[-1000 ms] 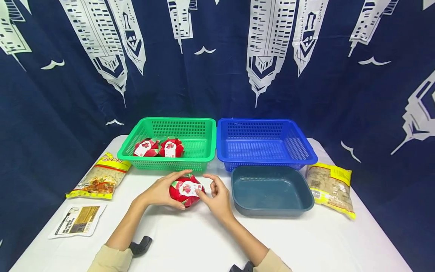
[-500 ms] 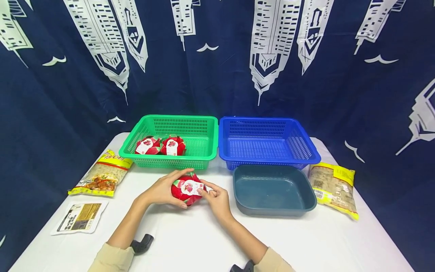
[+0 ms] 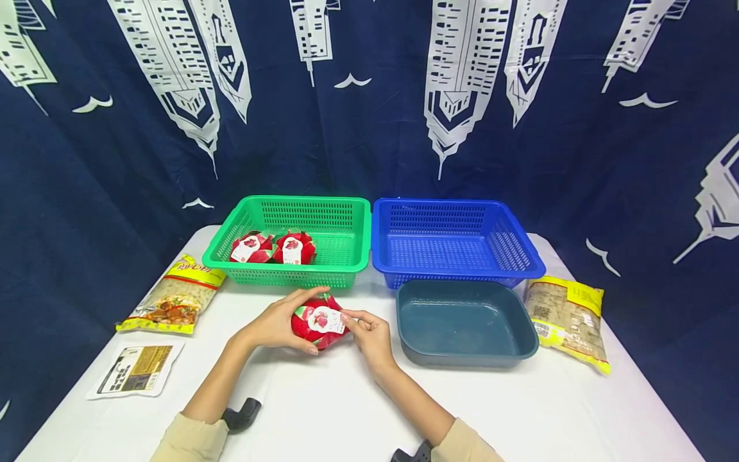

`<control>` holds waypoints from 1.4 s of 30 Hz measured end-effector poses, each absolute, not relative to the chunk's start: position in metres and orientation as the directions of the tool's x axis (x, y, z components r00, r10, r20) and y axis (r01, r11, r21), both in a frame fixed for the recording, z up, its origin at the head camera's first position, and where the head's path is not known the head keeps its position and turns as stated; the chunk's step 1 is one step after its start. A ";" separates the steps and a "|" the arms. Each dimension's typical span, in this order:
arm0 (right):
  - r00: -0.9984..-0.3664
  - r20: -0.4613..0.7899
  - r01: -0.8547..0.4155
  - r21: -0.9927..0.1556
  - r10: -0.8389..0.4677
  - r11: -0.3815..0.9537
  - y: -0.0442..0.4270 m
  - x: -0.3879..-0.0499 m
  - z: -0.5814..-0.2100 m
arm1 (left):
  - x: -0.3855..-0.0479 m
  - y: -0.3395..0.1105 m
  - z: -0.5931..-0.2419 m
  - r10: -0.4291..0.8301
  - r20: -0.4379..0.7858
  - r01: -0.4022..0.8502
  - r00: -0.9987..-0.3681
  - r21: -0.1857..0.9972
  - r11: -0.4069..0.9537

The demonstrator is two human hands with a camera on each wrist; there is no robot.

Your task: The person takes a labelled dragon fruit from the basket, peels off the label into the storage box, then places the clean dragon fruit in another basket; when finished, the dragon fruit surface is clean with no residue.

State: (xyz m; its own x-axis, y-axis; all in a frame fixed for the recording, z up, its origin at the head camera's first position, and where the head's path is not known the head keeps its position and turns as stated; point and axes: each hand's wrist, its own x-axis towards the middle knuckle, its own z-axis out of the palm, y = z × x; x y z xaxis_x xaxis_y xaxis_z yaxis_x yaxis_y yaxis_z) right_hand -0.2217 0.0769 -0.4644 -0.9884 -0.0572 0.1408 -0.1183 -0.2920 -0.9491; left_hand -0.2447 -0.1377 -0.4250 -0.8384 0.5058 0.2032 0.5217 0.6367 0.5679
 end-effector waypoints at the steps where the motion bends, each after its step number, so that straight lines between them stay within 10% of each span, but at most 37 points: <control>1: -0.990 0.128 -0.107 -0.950 -0.056 -0.293 0.078 -0.221 -0.463 | -0.245 -0.137 -0.425 0.507 0.204 0.523 -0.838 0.568 0.636; 14: -0.966 0.181 -0.084 -0.898 -0.187 -0.431 0.124 -0.189 -0.407 | -0.249 -0.131 -0.421 0.507 0.191 0.513 -0.840 0.583 0.630; 19: -0.948 0.301 -0.295 -0.953 -0.099 -0.074 0.186 -0.197 -0.358 | -0.248 -0.136 -0.418 0.502 0.188 0.504 -0.844 0.597 0.624; 25: -0.923 0.186 -0.336 -0.816 -0.337 0.470 0.253 -0.222 -0.337 | -0.246 -0.141 -0.418 0.491 0.173 0.485 -0.854 0.607 0.630; 30: -0.861 0.014 -0.345 -0.750 -0.508 0.565 0.269 -0.247 -0.359 | -0.245 -0.143 -0.421 0.476 0.152 0.459 -0.866 0.618 0.638; 42: -0.851 0.041 -0.450 -0.571 -0.524 0.686 0.253 -0.272 -0.406 | -0.246 -0.138 -0.425 0.482 0.154 0.465 -0.862 0.619 0.633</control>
